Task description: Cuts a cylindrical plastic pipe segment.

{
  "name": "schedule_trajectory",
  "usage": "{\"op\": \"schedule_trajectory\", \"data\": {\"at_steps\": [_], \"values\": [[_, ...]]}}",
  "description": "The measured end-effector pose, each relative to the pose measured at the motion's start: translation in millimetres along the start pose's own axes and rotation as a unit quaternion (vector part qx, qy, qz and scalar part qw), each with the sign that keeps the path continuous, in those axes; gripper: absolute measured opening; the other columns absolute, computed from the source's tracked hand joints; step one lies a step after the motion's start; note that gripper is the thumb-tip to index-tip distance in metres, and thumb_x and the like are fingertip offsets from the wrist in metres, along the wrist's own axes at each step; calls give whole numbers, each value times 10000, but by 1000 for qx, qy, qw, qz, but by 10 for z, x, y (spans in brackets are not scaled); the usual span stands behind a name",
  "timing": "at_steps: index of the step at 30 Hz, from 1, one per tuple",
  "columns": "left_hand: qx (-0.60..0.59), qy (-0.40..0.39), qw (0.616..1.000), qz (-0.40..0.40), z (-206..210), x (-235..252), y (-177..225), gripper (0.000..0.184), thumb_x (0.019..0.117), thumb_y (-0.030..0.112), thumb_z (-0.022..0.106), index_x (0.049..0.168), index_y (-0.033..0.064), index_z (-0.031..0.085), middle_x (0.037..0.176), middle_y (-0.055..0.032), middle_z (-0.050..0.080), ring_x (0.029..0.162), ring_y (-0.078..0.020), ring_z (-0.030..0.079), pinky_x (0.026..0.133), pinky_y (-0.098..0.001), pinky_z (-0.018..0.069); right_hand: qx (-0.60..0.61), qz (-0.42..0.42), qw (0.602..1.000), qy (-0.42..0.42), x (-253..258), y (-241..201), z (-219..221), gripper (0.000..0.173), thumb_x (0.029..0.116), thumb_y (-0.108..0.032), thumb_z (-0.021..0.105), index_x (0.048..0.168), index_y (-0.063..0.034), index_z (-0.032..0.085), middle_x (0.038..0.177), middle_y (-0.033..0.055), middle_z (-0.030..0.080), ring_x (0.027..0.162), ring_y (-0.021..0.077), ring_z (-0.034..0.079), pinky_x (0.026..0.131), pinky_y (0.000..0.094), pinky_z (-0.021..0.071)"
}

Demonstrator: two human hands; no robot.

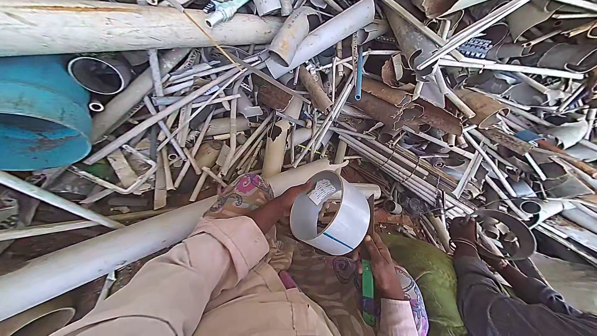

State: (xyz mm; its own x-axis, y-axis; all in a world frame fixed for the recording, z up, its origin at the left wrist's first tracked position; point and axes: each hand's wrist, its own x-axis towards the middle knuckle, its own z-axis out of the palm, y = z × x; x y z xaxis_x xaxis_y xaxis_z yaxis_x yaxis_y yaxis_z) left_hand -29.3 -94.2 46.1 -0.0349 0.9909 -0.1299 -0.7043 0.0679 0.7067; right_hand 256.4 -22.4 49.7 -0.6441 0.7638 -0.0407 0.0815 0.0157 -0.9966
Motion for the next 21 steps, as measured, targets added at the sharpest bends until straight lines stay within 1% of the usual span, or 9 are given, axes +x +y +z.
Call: {"op": "schedule_trajectory", "data": {"at_steps": [2, 4, 9, 10, 11, 13, 15, 18, 21], "values": [[-16, -35, 999, 17, -179, 118, -86, 484, 1114, 355, 154, 1318, 110, 519, 1048, -43, 715, 943, -127, 706, 825, -296, 599, -40, -8, 999, -24, -6, 52, 15, 252, 1103, -210, 309, 1163, -89, 522, 679, -42, 680, 471, 51, 606, 442, 196, 529], [-17, -57, 998, 22, -318, 208, -123, 503, 1109, 387, 161, 1319, 102, 519, 1041, -69, 717, 924, -168, 712, 815, -330, 604, -97, -6, 994, -41, -13, 75, 74, 241, 1098, -208, 333, 1115, -86, 540, 692, -65, 672, 469, 34, 586, 443, 191, 521], [3, -67, 998, 17, -352, 215, -63, 510, 1107, 385, 151, 1325, 105, 517, 1047, -59, 717, 927, -158, 711, 808, -317, 601, -248, -24, 964, -98, -27, 171, 226, 274, 1071, -197, 426, 1029, -24, 634, 652, -69, 615, 479, 20, 550, 478, 210, 513], [5, -54, 998, 12, -327, 196, -50, 491, 1113, 378, 170, 1319, 102, 520, 1045, -49, 715, 941, -141, 707, 826, -309, 597, -300, -42, 948, -103, -29, 169, 247, 300, 1064, -196, 438, 1005, -5, 662, 652, -41, 612, 507, 43, 565, 518, 237, 529], [9, -38, 999, 4, -299, 179, -35, 471, 1119, 372, 190, 1312, 102, 525, 1044, -37, 707, 956, -120, 698, 846, -300, 588, -363, -64, 924, -101, -33, 133, 272, 323, 1054, -194, 447, 983, 8, 689, 671, 8, 626, 568, 95, 602, 591, 295, 550], [20, -20, 999, -18, -255, 159, -11, 446, 1121, 376, 216, 1269, 117, 547, 1020, -10, 701, 951, -82, 688, 849, -276, 577, -461, -120, 875, -81, -29, -8, 314, 312, 999, -147, 499, 979, 51, 739, 820, 171, 719, 823, 297, 724, 808, 501, 572], [34, -23, 999, -31, -240, 138, 2, 434, 1122, 370, 222, 1257, 121, 551, 1011, 3, 700, 948, -64, 686, 847, -260, 574, -503, -156, 849, -47, 9, -127, 330, 272, 938, -116, 562, 979, 89, 737, 913, 257, 734, 931, 424, 731, 854, 605, 551], [63, -25, 997, -42, -210, 97, 18, 404, 1126, 336, 238, 1256, 119, 553, 1011, 23, 689, 949, -34, 674, 854, -235, 561, -538, -165, 826, 17, 90, -196, 330, 301, 873, -125, 684, 1025, 134, 711, 952, 303, 724, 948, 483, 721, 852, 627, 552], [73, -67, 993, -61, -261, 98, -29, 438, 1123, 352, 201, 1215, 146, 576, 996, 38, 712, 940, -38, 690, 848, -240, 575, -545, -110, 830, 28, 87, -196, 387, 404, 841, -133, 741, 1095, 176, 682, 1029, 342, 712, 1019, 498, 703, 927, 616, 529]]}}
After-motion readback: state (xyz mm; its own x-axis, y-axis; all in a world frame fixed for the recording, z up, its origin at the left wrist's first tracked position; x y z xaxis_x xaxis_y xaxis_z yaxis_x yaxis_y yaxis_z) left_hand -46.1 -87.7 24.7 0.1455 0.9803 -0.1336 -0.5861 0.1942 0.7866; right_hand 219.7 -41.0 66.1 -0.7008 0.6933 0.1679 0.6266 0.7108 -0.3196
